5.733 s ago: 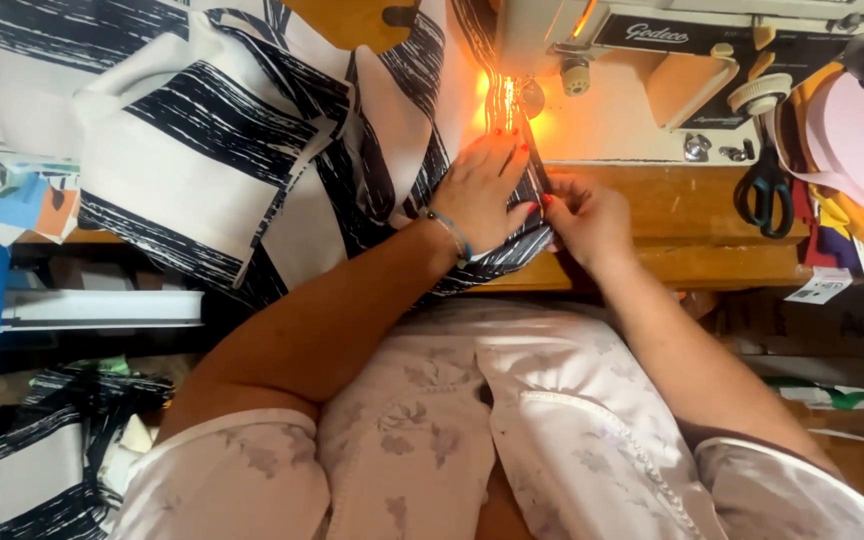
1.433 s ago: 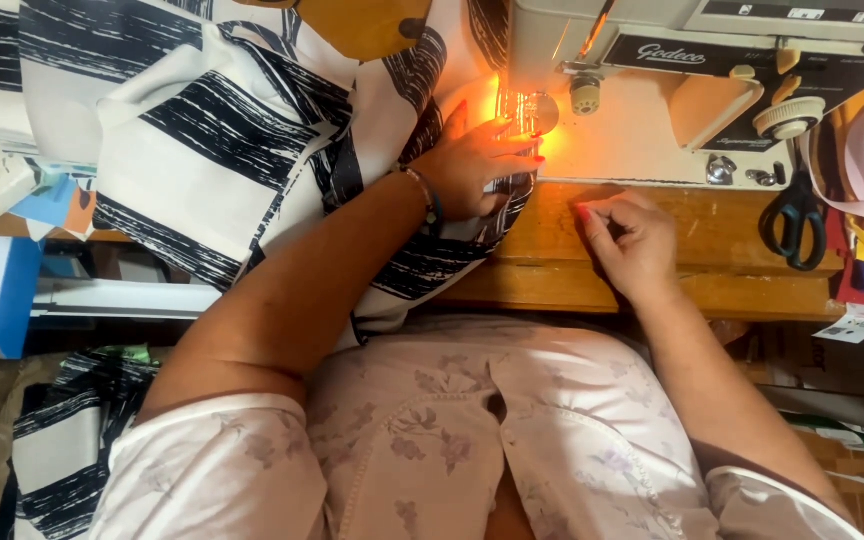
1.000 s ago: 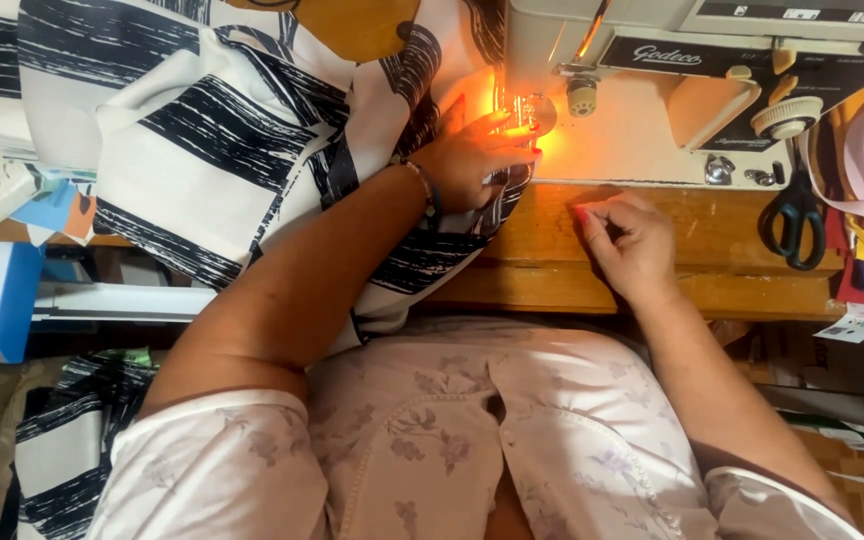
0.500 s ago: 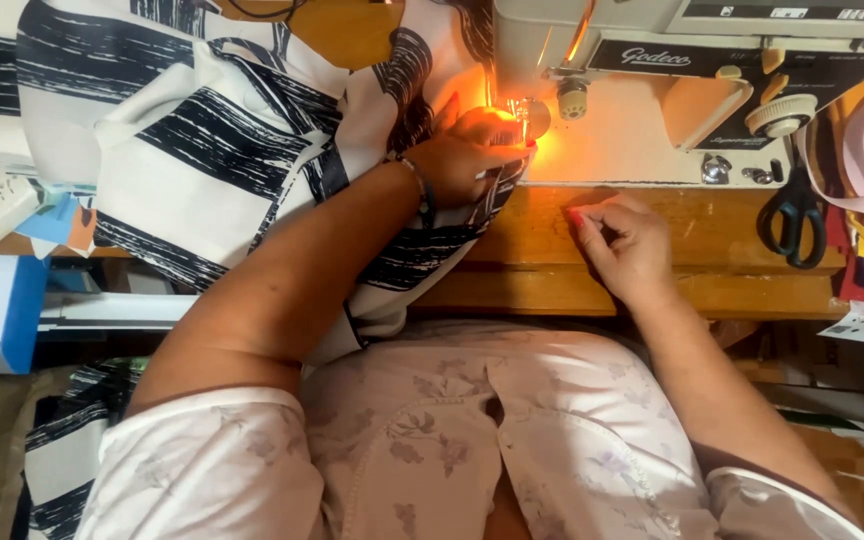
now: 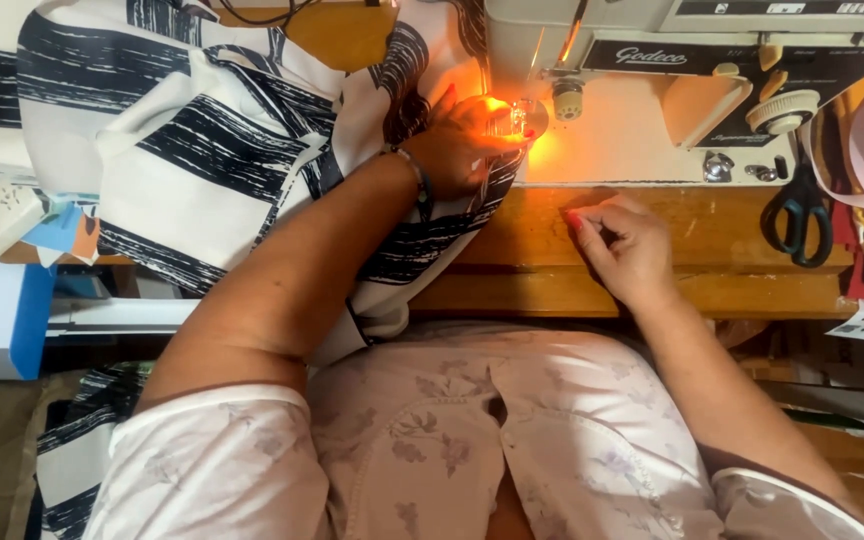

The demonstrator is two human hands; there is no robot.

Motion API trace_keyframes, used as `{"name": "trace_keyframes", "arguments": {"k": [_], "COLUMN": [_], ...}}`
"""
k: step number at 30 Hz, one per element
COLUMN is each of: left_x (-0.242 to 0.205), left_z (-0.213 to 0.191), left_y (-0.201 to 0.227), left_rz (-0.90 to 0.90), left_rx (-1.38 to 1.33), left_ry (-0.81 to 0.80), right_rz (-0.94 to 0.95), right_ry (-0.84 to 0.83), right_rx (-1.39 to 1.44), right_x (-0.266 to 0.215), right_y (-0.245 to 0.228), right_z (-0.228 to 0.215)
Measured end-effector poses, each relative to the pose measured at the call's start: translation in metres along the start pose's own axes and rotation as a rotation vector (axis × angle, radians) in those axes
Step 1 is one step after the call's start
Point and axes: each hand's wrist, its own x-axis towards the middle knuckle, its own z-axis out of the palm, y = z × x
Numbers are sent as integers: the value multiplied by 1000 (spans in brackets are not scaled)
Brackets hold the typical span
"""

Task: Sewing fabric pieces together using an industrial sewing machine

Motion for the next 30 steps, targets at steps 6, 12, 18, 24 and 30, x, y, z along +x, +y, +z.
{"name": "trace_keyframes", "arguments": {"k": [6,12,18,24,30], "left_x": [6,15,-25,-114,-102], "left_z": [20,48,75,-30,19], "left_y": [-21,-39,56,138,178], "left_rz": [18,-43,-32,-223,-308], "left_rx": [33,150,342,550,328], "left_ry": [88,3,749,248,350], "right_rz": [12,-13,-33,68,465], "right_ry": [0,-4,41,14,-197], "right_rx": [-24,-19,-60,-37,684], "right_x": [-1,2,2,-1,0], "right_y": [5,1,11,13,-33], "right_z": [2,0,5,10,40]}}
